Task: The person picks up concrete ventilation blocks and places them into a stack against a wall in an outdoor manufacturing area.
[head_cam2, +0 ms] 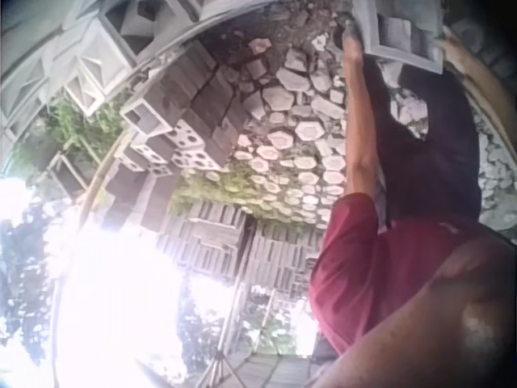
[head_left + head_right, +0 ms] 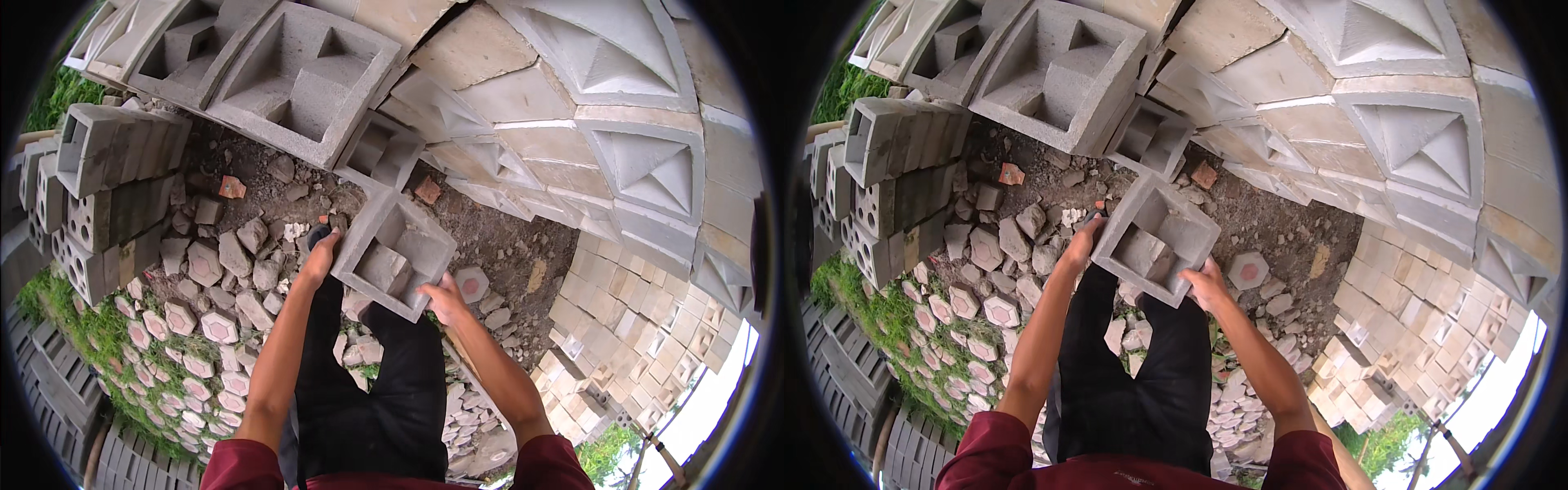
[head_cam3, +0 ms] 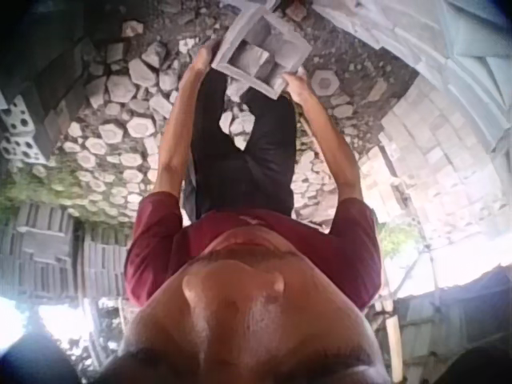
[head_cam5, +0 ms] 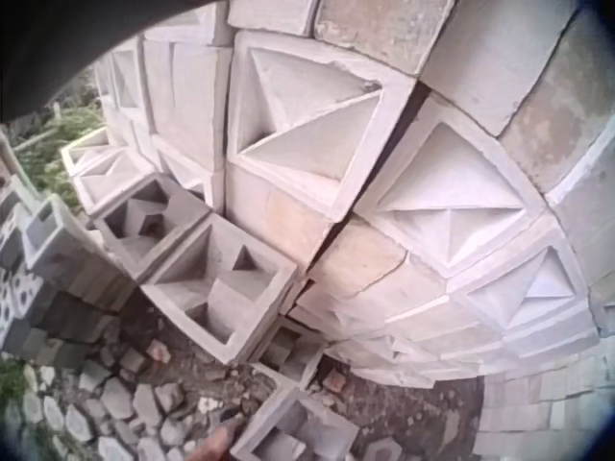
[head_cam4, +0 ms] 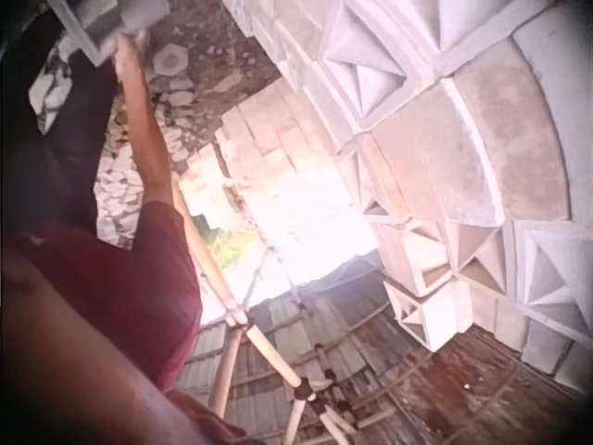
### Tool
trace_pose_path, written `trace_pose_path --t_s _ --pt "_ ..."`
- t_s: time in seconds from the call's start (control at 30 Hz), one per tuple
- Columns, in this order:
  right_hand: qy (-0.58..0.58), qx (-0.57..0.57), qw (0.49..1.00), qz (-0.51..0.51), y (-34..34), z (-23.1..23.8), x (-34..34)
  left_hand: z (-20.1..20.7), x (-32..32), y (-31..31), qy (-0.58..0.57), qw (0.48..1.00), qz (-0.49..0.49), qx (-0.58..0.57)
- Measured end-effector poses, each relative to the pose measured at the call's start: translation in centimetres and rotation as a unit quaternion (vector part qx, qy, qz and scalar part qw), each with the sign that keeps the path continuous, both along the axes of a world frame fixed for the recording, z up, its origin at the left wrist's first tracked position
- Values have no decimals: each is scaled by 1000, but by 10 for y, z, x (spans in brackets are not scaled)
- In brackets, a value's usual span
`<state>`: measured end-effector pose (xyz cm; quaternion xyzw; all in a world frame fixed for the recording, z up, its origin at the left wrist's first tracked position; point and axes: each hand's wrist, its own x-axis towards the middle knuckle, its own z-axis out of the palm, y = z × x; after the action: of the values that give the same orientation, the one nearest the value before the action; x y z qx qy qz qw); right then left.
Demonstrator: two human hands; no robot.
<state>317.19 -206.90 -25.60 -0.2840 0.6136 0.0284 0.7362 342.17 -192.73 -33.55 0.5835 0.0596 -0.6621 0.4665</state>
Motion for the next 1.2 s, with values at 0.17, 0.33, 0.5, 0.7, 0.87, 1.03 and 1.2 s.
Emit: trace_pose_path --t_s 0.17,0.33,0.5,0.7,0.87,1.03,1.2 --pt "39 -44 998 -38 -6 -24 27 3 -32 10 175 962 182 102" --pt "92 -99 991 -1 -19 -58 29 -23 -80 -37 293 843 452 12" --pt "14 -143 988 63 -64 -96 35 -43 -81 -79 289 776 560 -24" --pt "-27 -257 956 137 -120 -133 73 -63 -43 -137 217 776 578 -129" --pt "-68 -230 961 136 -152 -158 108 -72 -11 -171 198 762 613 -69" --pt "-60 -215 967 122 -160 -181 123 -84 1 -183 165 753 629 -100" --pt "-75 -275 951 122 -164 -200 133 -97 4 -187 156 758 624 -104"
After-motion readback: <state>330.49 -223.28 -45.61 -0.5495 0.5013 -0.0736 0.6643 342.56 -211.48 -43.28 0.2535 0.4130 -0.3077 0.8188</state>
